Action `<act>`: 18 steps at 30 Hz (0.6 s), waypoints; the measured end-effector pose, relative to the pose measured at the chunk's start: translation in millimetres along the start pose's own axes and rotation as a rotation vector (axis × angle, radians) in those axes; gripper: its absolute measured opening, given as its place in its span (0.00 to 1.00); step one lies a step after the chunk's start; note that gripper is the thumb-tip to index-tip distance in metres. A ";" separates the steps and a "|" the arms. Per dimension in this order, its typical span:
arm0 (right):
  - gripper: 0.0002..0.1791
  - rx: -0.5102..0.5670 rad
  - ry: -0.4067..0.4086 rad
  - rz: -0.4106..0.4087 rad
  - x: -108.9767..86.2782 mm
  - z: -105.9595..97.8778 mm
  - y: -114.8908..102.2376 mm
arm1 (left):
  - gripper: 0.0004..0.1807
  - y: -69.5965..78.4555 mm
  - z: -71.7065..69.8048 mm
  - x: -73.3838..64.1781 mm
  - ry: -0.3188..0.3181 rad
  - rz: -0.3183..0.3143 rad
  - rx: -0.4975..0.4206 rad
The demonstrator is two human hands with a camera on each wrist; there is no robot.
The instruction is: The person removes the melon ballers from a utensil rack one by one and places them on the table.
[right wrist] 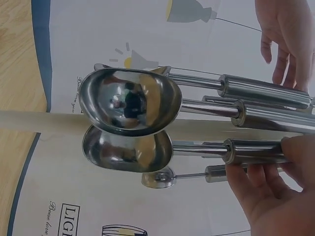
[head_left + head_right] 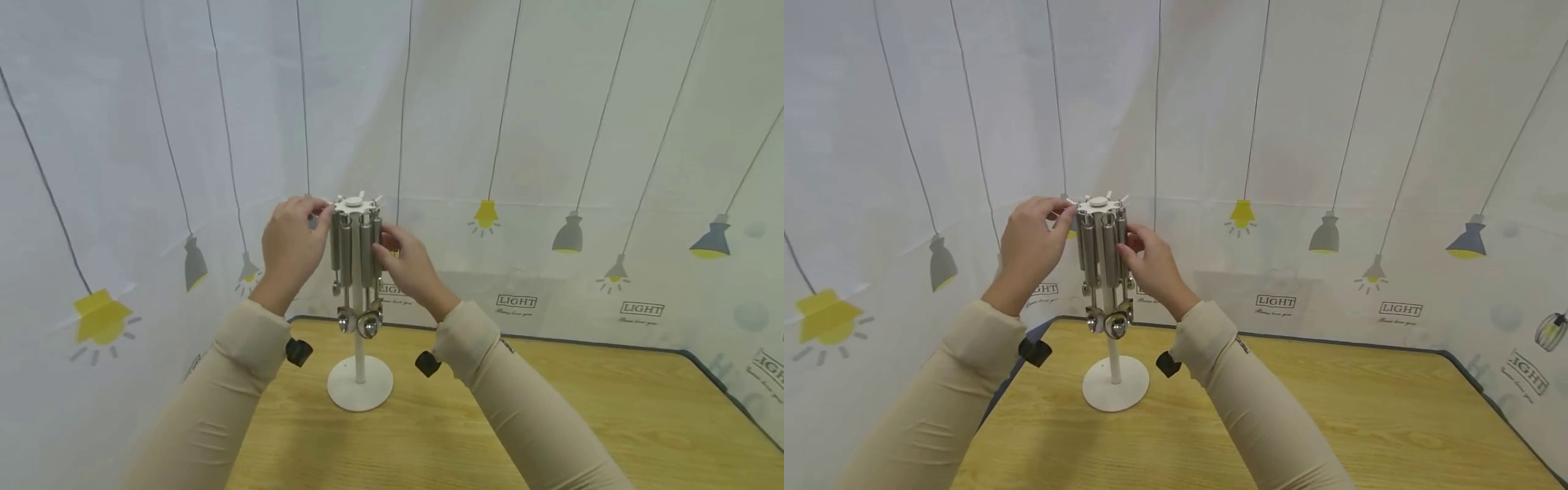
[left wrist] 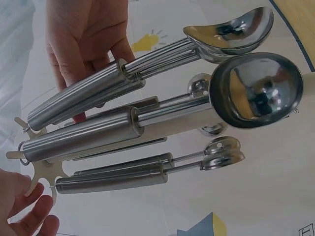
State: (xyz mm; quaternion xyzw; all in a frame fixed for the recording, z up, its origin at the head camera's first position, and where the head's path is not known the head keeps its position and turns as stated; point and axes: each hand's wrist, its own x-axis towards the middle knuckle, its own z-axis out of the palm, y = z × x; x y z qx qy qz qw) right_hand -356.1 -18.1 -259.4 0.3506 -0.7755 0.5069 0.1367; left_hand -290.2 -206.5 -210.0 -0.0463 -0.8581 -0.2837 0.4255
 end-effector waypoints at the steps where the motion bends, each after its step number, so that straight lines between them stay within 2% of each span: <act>1: 0.23 0.009 -0.009 0.003 0.2 -0.7 0.1 | 0.13 -0.7 0.7 0.5 -0.001 -0.004 -0.004; 6: 0.22 0.030 -0.025 -0.003 0.0 -4.0 -1.5 | 0.13 -4.1 3.4 1.4 -0.010 -0.017 -0.032; 18: 0.24 -0.005 -0.011 -0.023 2.4 -10.3 -3.4 | 0.11 -7.4 3.1 1.4 -0.001 -0.020 -0.032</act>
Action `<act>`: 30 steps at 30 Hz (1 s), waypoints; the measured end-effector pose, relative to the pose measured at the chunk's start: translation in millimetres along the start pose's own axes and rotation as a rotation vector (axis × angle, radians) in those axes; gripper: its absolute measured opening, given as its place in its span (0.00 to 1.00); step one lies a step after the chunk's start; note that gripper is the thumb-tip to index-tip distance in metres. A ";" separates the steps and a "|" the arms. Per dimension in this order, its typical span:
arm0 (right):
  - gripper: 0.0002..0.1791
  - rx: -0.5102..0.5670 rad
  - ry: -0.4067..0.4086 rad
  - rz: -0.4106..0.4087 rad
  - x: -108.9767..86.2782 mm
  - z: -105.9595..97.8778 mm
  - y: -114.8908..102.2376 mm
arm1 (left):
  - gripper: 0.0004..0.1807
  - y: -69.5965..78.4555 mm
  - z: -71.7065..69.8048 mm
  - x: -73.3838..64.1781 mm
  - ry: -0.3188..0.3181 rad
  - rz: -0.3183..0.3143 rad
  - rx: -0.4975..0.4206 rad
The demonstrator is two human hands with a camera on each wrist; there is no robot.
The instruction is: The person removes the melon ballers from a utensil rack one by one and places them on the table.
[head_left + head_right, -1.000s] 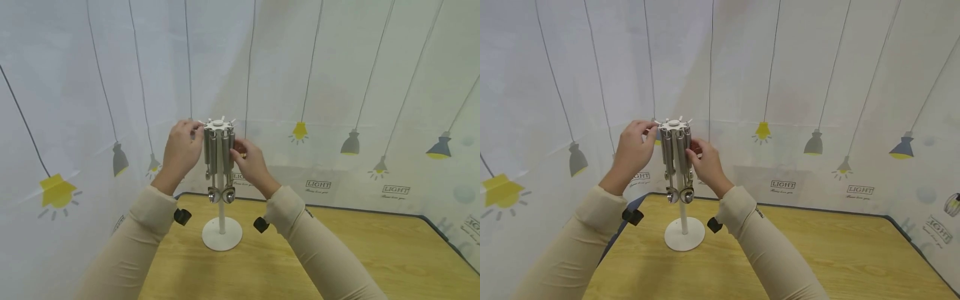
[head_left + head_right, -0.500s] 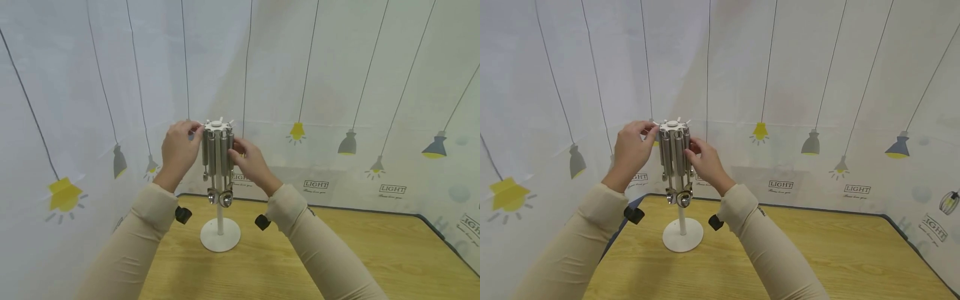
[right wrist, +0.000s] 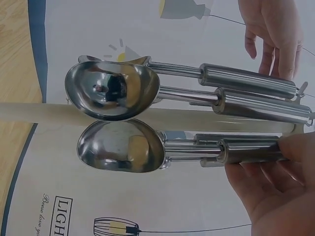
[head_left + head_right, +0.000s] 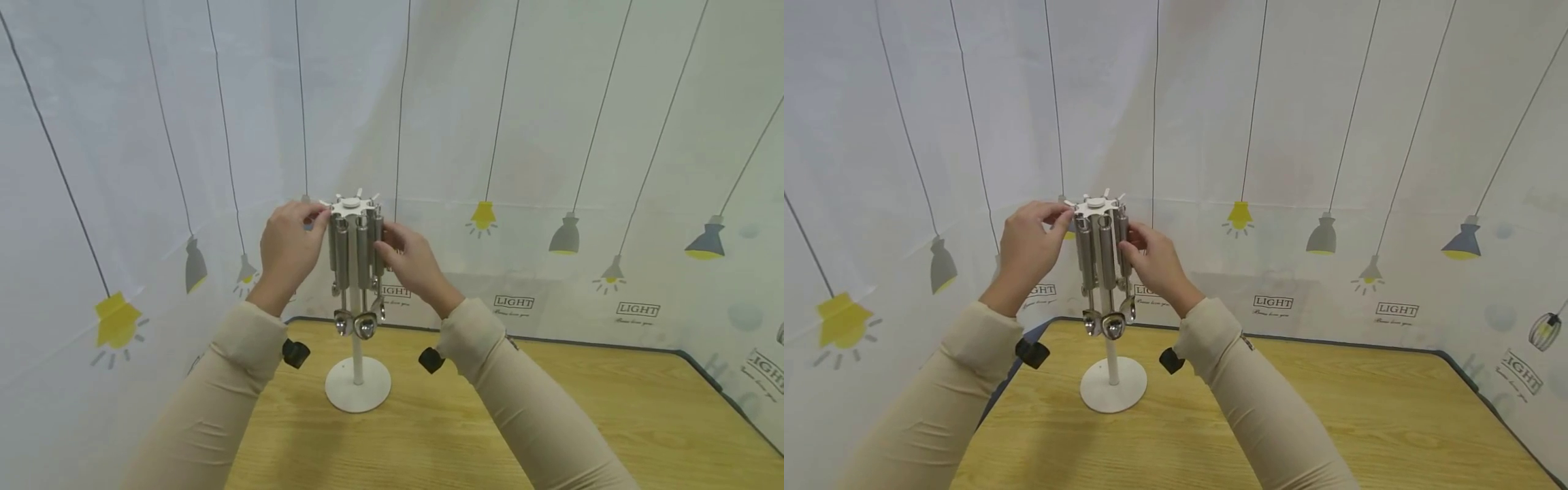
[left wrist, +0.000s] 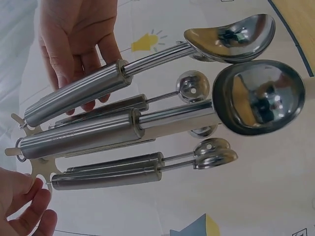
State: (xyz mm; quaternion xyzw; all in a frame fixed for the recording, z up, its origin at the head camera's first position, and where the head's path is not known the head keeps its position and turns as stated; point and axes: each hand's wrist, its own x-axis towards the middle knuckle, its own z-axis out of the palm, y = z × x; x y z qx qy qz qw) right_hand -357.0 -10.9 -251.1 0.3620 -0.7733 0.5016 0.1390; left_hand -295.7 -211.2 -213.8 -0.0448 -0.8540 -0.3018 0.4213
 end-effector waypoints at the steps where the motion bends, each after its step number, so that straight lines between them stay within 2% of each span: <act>1: 0.24 0.001 0.004 -0.001 0.6 -0.8 0.3 | 0.11 0.2 -0.1 0.0 0.000 0.000 -0.001; 6: 0.23 0.020 0.024 0.009 2.2 -4.9 0.9 | 0.11 -1.0 0.7 0.3 -0.001 0.002 -0.002; 13: 0.20 0.053 0.078 0.038 1.4 -10.6 2.5 | 0.11 -6.3 1.8 2.3 0.017 0.037 0.009; 19: 0.18 0.071 0.075 0.074 -3.2 -12.0 10.7 | 0.10 -8.1 2.1 0.8 0.021 0.048 0.005; 26: 0.21 0.005 0.078 0.044 -8.4 -19.1 23.6 | 0.10 -6.3 4.2 3.5 0.031 0.087 -0.005; 30: 0.23 0.002 0.068 0.059 -12.6 -20.5 26.4 | 0.11 -4.6 2.2 4.0 0.024 0.082 0.000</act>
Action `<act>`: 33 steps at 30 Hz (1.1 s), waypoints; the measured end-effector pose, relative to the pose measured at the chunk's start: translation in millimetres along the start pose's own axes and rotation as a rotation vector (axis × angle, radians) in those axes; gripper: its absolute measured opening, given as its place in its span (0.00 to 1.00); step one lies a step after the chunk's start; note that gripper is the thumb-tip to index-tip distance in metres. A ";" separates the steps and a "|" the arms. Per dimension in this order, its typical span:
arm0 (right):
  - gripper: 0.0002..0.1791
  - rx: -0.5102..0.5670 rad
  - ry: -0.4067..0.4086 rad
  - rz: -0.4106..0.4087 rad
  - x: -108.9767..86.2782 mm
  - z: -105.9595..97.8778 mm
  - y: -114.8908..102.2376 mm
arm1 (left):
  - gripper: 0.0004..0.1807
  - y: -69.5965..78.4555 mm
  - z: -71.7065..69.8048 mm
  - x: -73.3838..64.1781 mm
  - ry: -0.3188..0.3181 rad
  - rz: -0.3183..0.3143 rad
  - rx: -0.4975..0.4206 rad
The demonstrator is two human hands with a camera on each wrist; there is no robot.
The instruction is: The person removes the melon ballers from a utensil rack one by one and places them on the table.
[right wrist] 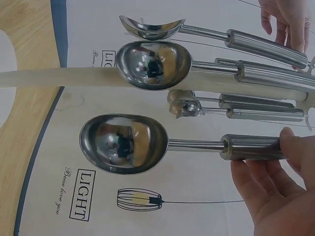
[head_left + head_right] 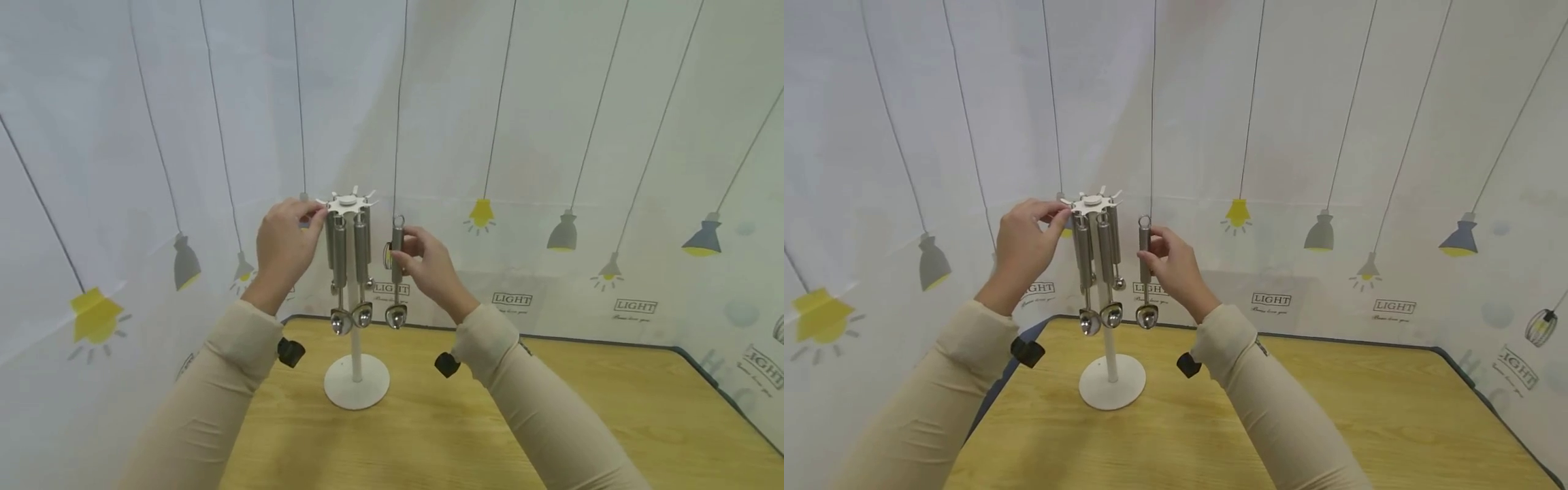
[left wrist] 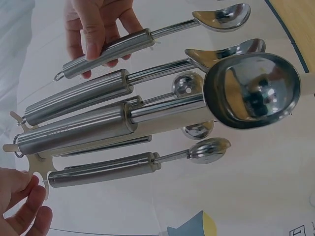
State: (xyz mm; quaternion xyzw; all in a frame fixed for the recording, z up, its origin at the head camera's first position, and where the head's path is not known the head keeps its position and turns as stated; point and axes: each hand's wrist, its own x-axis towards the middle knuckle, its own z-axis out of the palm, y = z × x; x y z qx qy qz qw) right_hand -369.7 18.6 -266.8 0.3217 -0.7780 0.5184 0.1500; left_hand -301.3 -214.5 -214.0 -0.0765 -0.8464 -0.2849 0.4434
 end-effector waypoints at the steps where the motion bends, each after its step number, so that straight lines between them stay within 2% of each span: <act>1: 0.23 0.008 -0.001 0.004 -1.3 0.0 1.0 | 0.11 0.2 -0.3 -0.4 -0.003 -0.004 0.001; 11: 0.25 0.000 -0.003 0.029 -10.6 -1.6 14.4 | 0.12 -3.5 -0.5 -4.1 -0.005 -0.009 0.015; 20: 0.25 0.007 0.002 0.057 -18.0 -5.2 27.4 | 0.13 -0.4 -0.5 -4.7 -0.006 -0.014 0.005; 27: 0.26 -0.014 -0.006 0.097 -23.5 -5.5 38.1 | 0.13 -0.9 -0.1 -5.0 0.003 -0.008 0.002; 33: 0.26 0.015 -0.010 0.140 -28.6 -1.4 50.2 | 0.13 -4.7 -1.0 -5.6 0.008 -0.023 -0.002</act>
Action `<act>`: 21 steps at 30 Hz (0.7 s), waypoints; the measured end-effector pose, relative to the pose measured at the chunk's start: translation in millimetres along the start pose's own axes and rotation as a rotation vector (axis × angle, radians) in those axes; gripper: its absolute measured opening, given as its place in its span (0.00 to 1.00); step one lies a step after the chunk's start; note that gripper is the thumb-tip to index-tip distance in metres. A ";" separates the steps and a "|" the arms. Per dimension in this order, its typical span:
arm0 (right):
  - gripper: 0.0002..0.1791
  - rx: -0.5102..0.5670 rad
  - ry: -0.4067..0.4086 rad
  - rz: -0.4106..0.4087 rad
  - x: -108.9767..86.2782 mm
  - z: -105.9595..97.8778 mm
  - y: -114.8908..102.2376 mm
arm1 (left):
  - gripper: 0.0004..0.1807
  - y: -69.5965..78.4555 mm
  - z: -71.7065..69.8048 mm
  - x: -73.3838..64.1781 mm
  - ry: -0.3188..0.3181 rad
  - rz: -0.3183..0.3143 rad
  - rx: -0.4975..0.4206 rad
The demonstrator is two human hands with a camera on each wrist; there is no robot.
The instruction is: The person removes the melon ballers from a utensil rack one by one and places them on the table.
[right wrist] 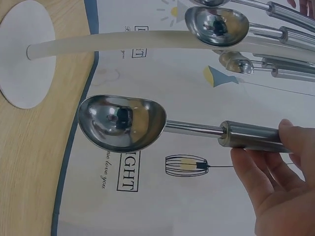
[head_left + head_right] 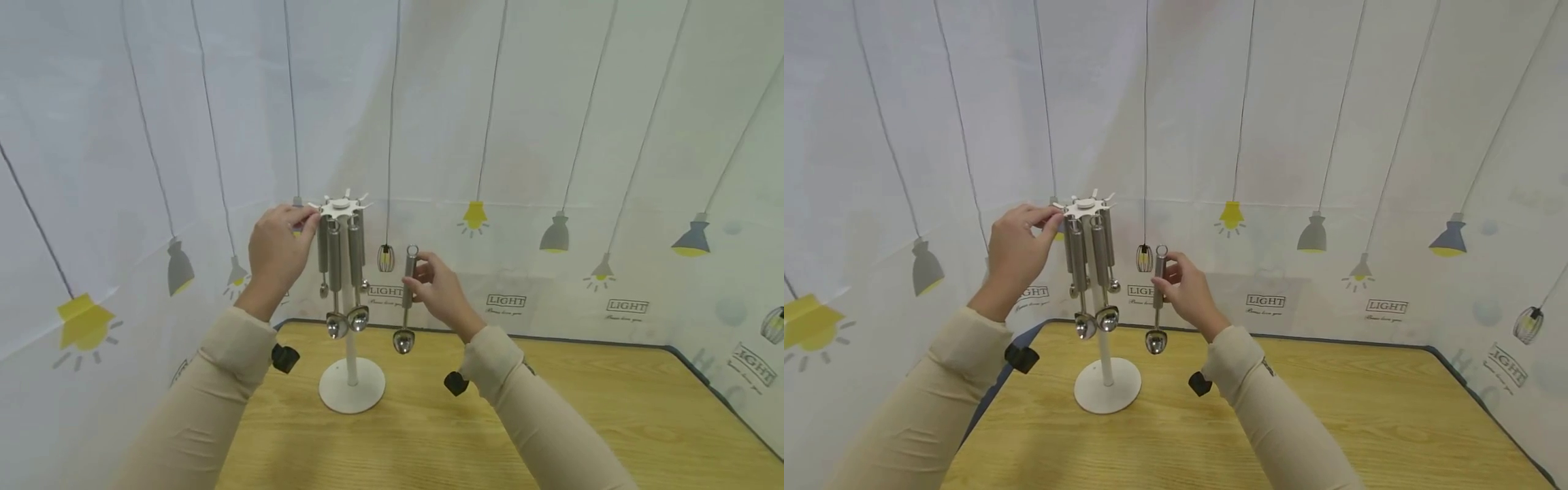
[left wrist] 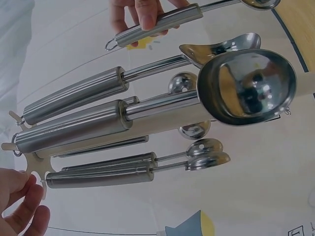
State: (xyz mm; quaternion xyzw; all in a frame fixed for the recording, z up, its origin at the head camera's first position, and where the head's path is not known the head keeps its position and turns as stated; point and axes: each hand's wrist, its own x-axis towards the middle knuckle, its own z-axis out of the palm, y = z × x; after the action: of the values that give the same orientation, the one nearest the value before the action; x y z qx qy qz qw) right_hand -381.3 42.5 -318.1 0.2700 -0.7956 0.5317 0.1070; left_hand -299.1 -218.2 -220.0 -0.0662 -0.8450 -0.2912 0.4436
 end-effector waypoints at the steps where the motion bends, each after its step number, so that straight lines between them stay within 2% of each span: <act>1: 0.26 0.005 -0.007 0.006 -0.9 1.1 2.5 | 0.13 -0.5 -0.3 -0.3 0.003 -0.005 -0.001; 11: 0.24 0.002 -0.007 0.057 -7.7 6.2 25.3 | 0.13 -0.2 0.1 -0.6 0.024 0.006 -0.017; 21: 0.24 0.007 0.007 0.132 -17.5 25.7 51.8 | 0.15 -3.4 -0.6 -3.3 0.024 0.003 0.001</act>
State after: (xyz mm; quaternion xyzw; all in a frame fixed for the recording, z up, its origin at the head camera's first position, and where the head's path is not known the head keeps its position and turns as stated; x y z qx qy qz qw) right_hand -391.9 39.8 -377.5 0.2155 -0.8094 0.5414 0.0734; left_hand -298.0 -220.9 -223.8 -0.0639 -0.8397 -0.2907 0.4542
